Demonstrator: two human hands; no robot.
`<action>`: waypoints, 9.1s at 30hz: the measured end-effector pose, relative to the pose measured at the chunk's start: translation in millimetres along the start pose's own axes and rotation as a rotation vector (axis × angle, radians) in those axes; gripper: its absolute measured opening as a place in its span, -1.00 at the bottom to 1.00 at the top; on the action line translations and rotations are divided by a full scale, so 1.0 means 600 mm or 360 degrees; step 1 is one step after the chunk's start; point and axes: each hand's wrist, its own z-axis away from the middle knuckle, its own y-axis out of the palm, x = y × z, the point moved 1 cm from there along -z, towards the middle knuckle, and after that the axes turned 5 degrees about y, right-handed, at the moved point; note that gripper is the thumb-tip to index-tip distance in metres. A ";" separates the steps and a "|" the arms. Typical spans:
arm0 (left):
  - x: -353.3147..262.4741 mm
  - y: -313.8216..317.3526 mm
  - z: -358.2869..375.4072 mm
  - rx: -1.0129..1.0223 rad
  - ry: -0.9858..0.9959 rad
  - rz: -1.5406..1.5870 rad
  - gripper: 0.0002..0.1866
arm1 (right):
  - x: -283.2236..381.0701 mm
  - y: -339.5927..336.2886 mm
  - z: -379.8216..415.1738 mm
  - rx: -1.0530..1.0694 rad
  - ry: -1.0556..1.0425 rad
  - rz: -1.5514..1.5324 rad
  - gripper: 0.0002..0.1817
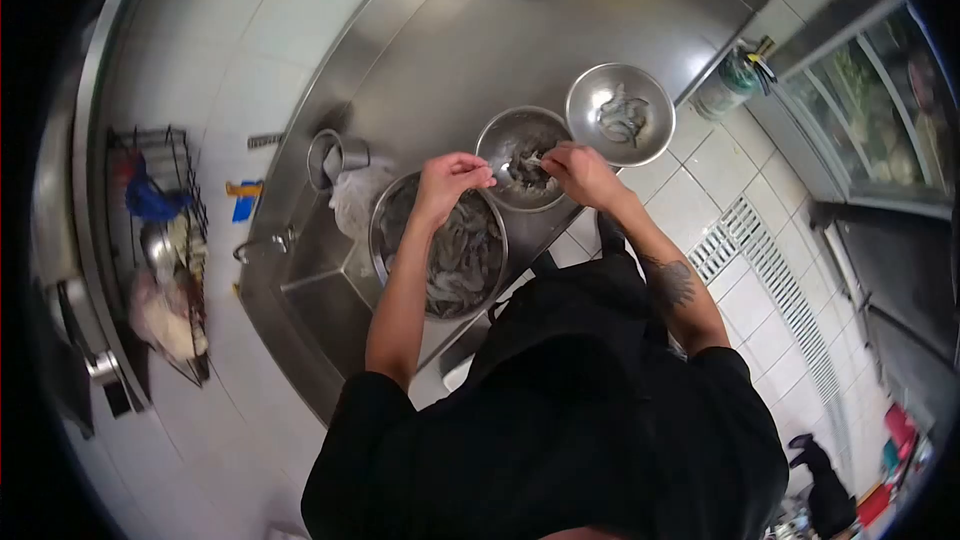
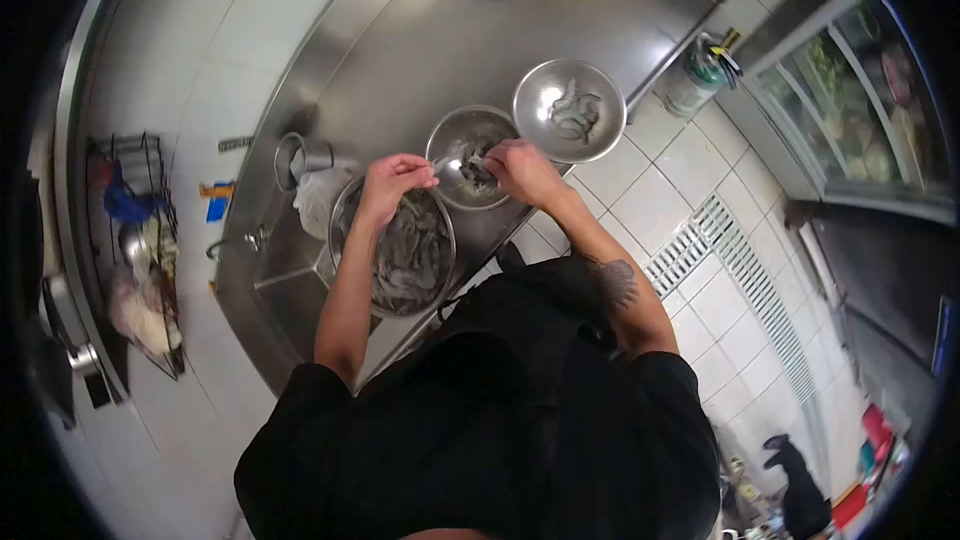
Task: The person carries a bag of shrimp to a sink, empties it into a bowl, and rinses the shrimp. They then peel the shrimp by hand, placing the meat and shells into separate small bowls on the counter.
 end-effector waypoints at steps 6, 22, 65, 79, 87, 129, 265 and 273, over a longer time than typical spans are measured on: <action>0.013 0.024 0.015 0.0000 0.0096 0.0256 -0.86 | 0.056 0.029 -0.045 0.0295 0.0311 -0.0349 -0.74; 0.015 0.059 0.027 0.0383 0.1166 -0.1292 -0.87 | 0.039 0.024 -0.061 0.0682 0.1322 -0.1142 -0.89; 0.165 -0.108 0.117 -0.0773 -0.0154 -0.1383 -0.55 | 0.103 0.077 -0.037 0.0351 0.0138 0.0556 -0.79; 0.123 -0.181 0.253 -0.0651 -0.0030 0.0646 -0.74 | 0.220 0.294 -0.044 0.0615 -0.1146 0.0915 -0.59; 0.131 -0.164 0.247 -0.0722 -0.0116 -0.0030 -0.71 | 0.178 0.301 -0.036 0.0605 -0.1245 0.1037 -0.82; -0.012 0.000 0.052 -0.0049 0.0873 -0.0858 -0.83 | 0.138 0.044 -0.069 0.0632 -0.0484 0.0712 -0.74; -0.045 -0.075 0.051 -0.0219 0.0328 -0.1053 -0.51 | 0.081 -0.098 -0.049 0.0126 0.0628 0.1266 -0.58; 0.293 -0.371 0.087 -0.0191 -0.0178 -0.0932 -0.65 | 0.423 0.373 -0.305 -0.0193 -0.1796 0.1321 -0.86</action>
